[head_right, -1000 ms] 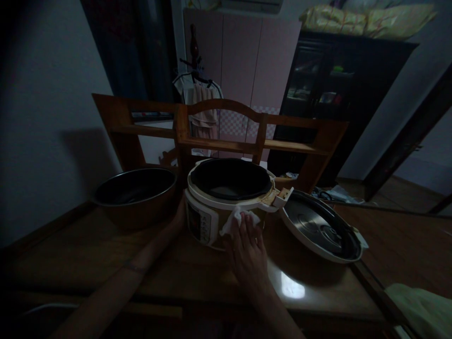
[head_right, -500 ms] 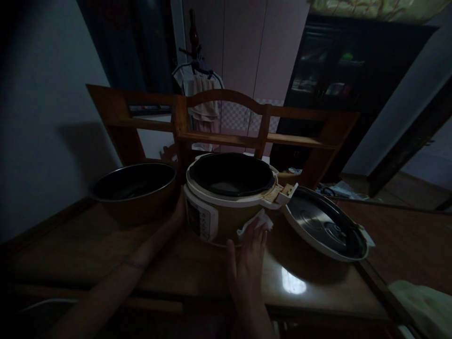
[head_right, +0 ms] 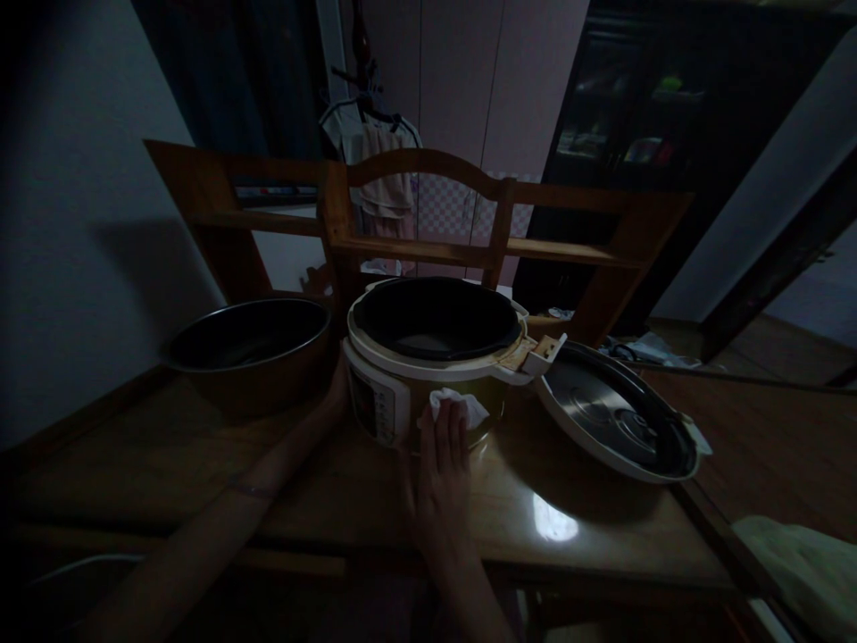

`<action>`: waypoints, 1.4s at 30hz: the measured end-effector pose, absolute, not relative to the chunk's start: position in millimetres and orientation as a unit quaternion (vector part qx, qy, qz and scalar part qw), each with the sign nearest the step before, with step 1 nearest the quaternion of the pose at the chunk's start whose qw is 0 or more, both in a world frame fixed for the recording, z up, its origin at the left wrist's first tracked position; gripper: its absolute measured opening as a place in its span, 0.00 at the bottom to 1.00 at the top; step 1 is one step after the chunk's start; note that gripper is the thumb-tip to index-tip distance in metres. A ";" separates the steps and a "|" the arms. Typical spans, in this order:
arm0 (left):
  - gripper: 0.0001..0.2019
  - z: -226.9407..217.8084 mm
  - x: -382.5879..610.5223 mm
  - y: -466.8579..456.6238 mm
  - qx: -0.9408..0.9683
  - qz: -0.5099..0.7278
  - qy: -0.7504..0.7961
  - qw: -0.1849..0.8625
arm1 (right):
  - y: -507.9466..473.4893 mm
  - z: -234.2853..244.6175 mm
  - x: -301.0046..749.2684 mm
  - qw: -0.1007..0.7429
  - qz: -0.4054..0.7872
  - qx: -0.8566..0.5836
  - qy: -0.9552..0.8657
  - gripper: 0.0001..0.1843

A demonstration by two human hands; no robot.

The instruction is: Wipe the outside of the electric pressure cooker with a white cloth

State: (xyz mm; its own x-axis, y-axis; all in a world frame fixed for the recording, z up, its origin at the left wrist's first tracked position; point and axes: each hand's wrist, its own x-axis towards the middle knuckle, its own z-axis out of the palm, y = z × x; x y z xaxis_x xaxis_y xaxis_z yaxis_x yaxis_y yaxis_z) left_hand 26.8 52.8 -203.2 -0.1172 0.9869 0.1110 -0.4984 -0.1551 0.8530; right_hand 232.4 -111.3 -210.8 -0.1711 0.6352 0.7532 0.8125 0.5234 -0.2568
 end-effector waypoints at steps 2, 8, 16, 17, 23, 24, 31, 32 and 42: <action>0.31 -202.0 27.1 52.8 0.365 0.670 0.339 0.550 | -114.8 -211.9 235.0 0.433 -0.083 -0.483 -0.757 0.42; 0.31 -199.6 30.0 51.6 0.367 0.669 0.353 0.542 | -118.3 -201.7 232.5 0.474 -0.023 -0.507 -0.719 0.39; 0.24 -195.8 28.9 49.6 0.361 0.690 0.373 0.504 | -112.2 -190.4 229.6 0.513 0.018 -0.538 -0.669 0.39; 0.25 -195.9 29.0 49.1 0.358 0.689 0.376 0.507 | -112.6 -191.0 228.2 0.511 0.016 -0.536 -0.671 0.39; 0.28 -201.3 28.3 50.0 0.349 0.688 0.377 0.512 | -118.1 -204.4 222.2 0.473 -0.019 -0.519 -0.712 0.41; 0.29 -202.5 28.0 50.8 0.347 0.688 0.378 0.513 | -119.1 -207.7 222.3 0.465 -0.028 -0.516 -0.719 0.41; 0.31 -205.3 26.6 51.7 0.355 0.679 0.370 0.525 | -123.3 -225.4 224.3 0.451 -0.015 -0.540 -0.711 0.42; 0.30 -204.5 26.3 51.1 0.358 0.677 0.370 0.525 | -122.2 -225.6 225.6 0.464 0.008 -0.553 -0.693 0.42; 0.29 -202.9 26.6 52.1 0.364 0.672 0.375 0.526 | -85.1 -187.2 244.9 0.618 0.172 -0.561 -0.522 0.38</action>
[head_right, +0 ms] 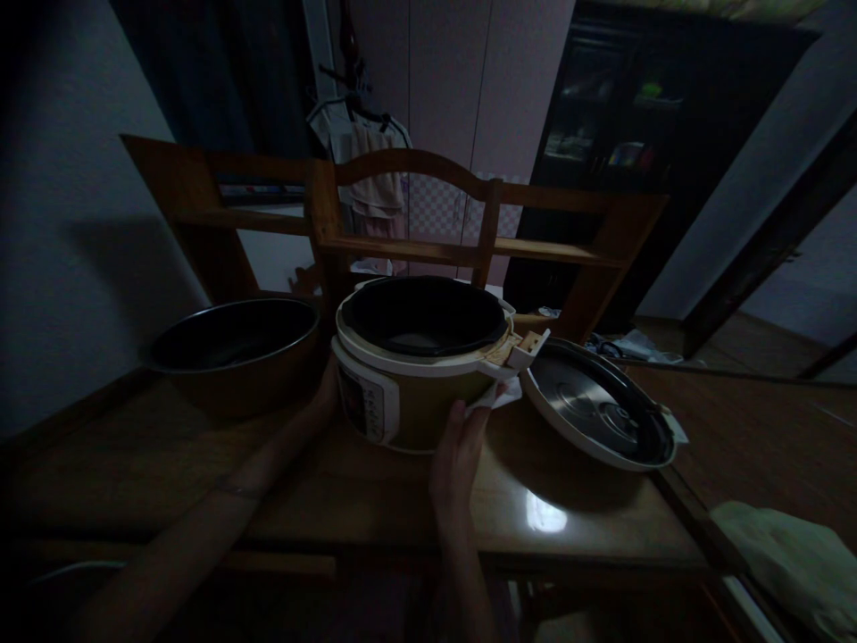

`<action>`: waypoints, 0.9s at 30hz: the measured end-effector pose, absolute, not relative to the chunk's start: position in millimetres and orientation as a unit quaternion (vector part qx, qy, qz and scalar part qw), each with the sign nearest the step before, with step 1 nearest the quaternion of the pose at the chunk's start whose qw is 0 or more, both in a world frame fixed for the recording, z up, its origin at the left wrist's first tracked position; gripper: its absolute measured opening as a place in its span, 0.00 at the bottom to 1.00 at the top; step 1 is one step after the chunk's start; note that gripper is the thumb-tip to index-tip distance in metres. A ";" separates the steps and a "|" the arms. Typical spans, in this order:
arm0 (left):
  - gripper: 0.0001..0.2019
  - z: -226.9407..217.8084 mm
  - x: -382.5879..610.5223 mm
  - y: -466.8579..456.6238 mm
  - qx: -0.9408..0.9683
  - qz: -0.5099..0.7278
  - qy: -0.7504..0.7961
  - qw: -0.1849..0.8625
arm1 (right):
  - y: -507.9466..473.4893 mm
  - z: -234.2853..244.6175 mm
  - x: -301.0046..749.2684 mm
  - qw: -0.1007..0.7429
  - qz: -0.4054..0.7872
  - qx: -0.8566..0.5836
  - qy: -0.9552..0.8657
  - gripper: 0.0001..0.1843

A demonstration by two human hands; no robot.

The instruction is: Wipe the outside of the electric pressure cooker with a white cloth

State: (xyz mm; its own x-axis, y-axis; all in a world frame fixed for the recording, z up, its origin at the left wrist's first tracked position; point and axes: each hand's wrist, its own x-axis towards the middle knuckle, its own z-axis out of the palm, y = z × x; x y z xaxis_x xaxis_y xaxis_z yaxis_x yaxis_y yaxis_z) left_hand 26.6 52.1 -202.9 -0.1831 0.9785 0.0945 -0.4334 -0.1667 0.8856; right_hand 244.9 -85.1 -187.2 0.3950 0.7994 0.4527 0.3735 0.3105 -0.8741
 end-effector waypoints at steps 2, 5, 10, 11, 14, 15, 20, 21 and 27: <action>0.29 -204.1 27.0 53.9 0.361 0.668 0.377 0.530 | -84.1 -186.3 240.0 0.629 0.180 -0.570 -0.497 0.39; 0.30 -204.9 26.8 55.8 0.361 0.667 0.374 0.534 | -93.1 -196.2 225.1 0.628 0.190 -0.579 -0.484 0.41; 0.30 -203.9 23.9 53.1 0.370 0.668 0.376 0.525 | -111.1 -217.6 204.6 0.605 0.175 -0.582 -0.515 0.43; 0.29 -203.6 23.5 52.0 0.372 0.666 0.379 0.524 | -110.2 -217.7 206.3 0.601 0.168 -0.583 -0.520 0.43; 0.29 -202.7 23.9 49.6 0.375 0.661 0.382 0.526 | -95.8 -205.3 226.5 0.610 0.142 -0.577 -0.524 0.40; 0.29 -202.3 24.5 49.3 0.375 0.661 0.382 0.526 | -88.6 -198.2 236.5 0.615 0.134 -0.570 -0.527 0.38; 0.27 -200.2 26.1 49.3 0.373 0.660 0.377 0.532 | -65.3 -169.0 273.7 0.640 0.142 -0.543 -0.525 0.36; 0.26 -199.8 26.0 49.4 0.373 0.660 0.376 0.533 | -66.3 -167.8 274.3 0.645 0.147 -0.537 -0.524 0.37; 0.27 -199.0 25.7 51.3 0.374 0.666 0.360 0.535 | -98.0 -185.5 245.3 0.649 0.178 -0.521 -0.525 0.41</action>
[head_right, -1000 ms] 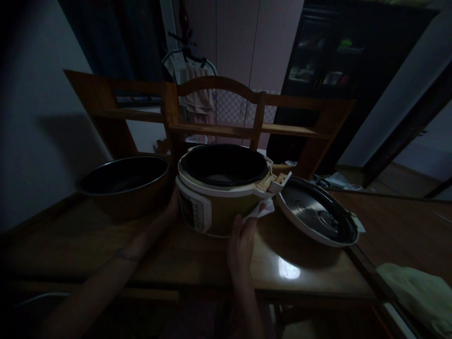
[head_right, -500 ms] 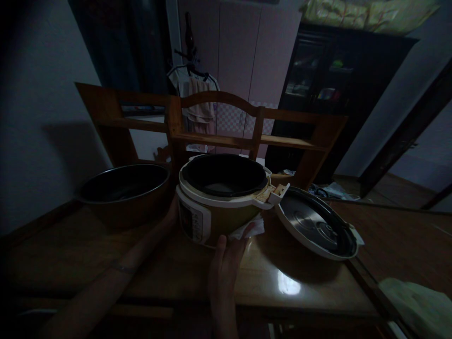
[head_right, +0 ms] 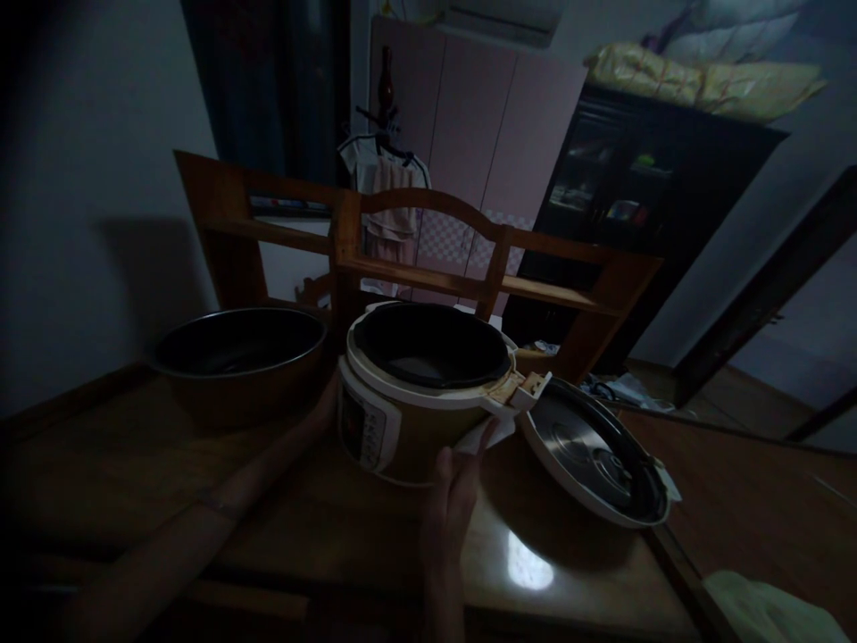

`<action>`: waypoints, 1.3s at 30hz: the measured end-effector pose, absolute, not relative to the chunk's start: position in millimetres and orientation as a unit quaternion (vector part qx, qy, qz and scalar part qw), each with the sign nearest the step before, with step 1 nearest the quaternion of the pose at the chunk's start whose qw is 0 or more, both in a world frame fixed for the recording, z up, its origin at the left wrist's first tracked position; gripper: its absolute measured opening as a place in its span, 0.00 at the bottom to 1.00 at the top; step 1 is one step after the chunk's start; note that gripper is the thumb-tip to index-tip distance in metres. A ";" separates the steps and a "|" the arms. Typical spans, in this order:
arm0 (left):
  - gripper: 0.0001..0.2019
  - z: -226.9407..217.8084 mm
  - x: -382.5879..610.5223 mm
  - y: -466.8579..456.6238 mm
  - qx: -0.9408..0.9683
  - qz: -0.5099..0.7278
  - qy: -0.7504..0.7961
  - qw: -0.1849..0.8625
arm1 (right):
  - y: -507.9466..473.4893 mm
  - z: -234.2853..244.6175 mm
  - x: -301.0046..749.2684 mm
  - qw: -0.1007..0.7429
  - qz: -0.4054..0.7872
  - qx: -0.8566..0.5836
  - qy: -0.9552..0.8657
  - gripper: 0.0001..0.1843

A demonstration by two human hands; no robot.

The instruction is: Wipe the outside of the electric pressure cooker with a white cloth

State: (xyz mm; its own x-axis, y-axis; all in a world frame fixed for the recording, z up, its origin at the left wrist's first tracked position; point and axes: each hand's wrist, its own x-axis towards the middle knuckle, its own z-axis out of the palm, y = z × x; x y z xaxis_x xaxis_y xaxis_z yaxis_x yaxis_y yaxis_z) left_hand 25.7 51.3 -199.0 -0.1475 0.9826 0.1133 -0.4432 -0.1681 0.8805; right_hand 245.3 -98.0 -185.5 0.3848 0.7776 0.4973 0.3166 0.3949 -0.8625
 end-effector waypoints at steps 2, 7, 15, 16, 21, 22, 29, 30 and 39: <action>0.27 -199.6 26.0 53.1 0.371 0.669 0.357 0.536 | -108.7 -194.6 234.9 0.637 0.176 -0.523 -0.537 0.42; 0.25 -201.9 25.5 55.9 0.366 0.669 0.356 0.540 | -126.3 -219.8 219.7 0.576 0.196 -0.539 -0.582 0.45; 0.23 -207.2 23.9 57.7 0.352 0.670 0.366 0.542 | -150.4 -242.8 204.8 0.493 0.194 -0.547 -0.648 0.44; 0.23 -207.6 23.9 58.3 0.351 0.671 0.366 0.541 | -152.2 -243.2 203.6 0.487 0.189 -0.547 -0.654 0.44; 0.21 -209.4 23.6 59.1 0.356 0.679 0.365 0.529 | -154.7 -243.5 201.2 0.483 0.148 -0.530 -0.681 0.44; 0.21 -209.8 23.5 58.9 0.357 0.679 0.365 0.527 | -154.5 -243.9 201.1 0.482 0.145 -0.527 -0.685 0.44; 0.22 -209.0 23.4 56.9 0.362 0.677 0.379 0.517 | -154.6 -245.3 200.4 0.476 0.147 -0.532 -0.685 0.44; 0.23 -208.8 23.4 56.6 0.364 0.674 0.381 0.517 | -154.9 -244.4 199.9 0.476 0.149 -0.532 -0.684 0.45; 0.24 -208.7 21.9 55.1 0.397 0.666 0.388 0.498 | -156.5 -242.4 199.1 0.476 0.165 -0.522 -0.688 0.45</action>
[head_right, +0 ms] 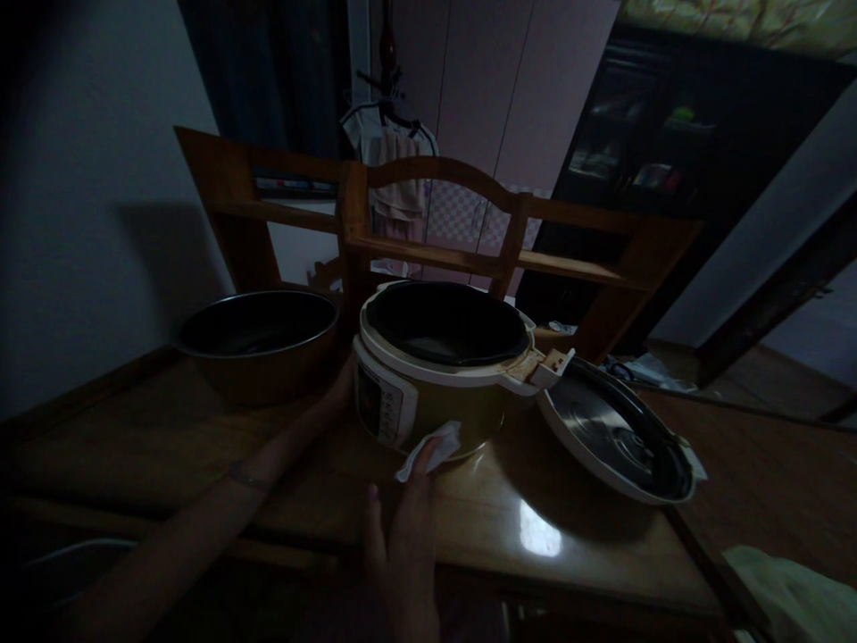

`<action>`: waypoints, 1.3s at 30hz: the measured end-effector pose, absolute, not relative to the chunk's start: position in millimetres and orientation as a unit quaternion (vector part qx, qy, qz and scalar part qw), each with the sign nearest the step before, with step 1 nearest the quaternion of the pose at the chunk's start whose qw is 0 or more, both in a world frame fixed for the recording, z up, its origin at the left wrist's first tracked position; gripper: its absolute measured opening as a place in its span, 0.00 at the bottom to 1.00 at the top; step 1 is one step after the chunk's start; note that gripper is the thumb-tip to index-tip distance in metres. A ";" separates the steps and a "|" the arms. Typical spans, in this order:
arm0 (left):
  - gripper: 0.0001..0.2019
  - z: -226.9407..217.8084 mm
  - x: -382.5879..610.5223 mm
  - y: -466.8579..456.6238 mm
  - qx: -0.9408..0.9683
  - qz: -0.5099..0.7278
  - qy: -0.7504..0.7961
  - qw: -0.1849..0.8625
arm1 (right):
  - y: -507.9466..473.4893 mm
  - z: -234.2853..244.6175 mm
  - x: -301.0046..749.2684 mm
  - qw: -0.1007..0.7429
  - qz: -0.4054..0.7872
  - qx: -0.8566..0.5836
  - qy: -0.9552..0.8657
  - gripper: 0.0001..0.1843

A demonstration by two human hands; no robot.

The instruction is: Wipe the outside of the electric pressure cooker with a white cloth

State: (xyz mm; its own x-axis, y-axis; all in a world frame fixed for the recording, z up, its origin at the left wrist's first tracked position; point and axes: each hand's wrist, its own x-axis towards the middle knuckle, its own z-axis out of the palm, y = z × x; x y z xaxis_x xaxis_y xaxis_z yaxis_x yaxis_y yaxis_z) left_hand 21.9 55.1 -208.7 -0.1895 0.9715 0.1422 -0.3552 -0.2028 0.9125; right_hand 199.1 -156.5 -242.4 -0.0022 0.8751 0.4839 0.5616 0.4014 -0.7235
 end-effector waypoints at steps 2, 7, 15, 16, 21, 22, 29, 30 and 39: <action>0.24 -206.9 21.9 55.2 0.399 0.668 0.394 0.490 | -155.5 -243.4 199.3 0.477 0.168 -0.519 -0.689 0.45; 0.26 -203.5 22.8 54.3 0.408 0.662 0.402 0.483 | -157.1 -241.8 197.5 0.477 0.187 -0.512 -0.690 0.45; 0.32 -212.5 19.9 60.4 0.412 0.652 0.398 0.496 | -179.7 -217.4 225.5 0.588 0.228 -0.544 -0.553 0.38; 0.32 -213.4 19.6 61.5 0.412 0.652 0.396 0.498 | -175.3 -208.7 231.0 0.604 0.228 -0.551 -0.529 0.39; 0.33 -210.9 22.2 63.2 0.420 0.648 0.375 0.512 | -132.2 -179.8 234.8 0.568 0.109 -0.520 -0.629 0.42; 0.33 -209.7 23.0 62.8 0.422 0.648 0.371 0.514 | -124.4 -180.8 231.2 0.539 0.075 -0.516 -0.661 0.42; 0.34 -205.1 23.3 54.7 0.436 0.634 0.362 0.526 | -111.5 -206.4 211.0 0.432 -0.028 -0.482 -0.762 0.50; 0.33 -204.4 23.1 53.5 0.438 0.634 0.363 0.525 | -113.3 -207.2 210.4 0.426 -0.016 -0.474 -0.771 0.49; 0.33 -202.4 23.4 52.1 0.433 0.649 0.390 0.489 | -130.4 -200.6 213.4 0.479 0.090 -0.469 -0.736 0.29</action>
State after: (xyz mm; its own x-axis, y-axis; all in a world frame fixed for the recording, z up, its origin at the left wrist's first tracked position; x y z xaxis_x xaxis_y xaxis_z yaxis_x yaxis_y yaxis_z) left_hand 23.4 52.1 -202.4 -0.1473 0.9724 0.1809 -0.2963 -0.2179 0.9299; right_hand 213.4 -130.4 -200.6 -0.1005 0.7770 0.6214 0.6040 0.5440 -0.5825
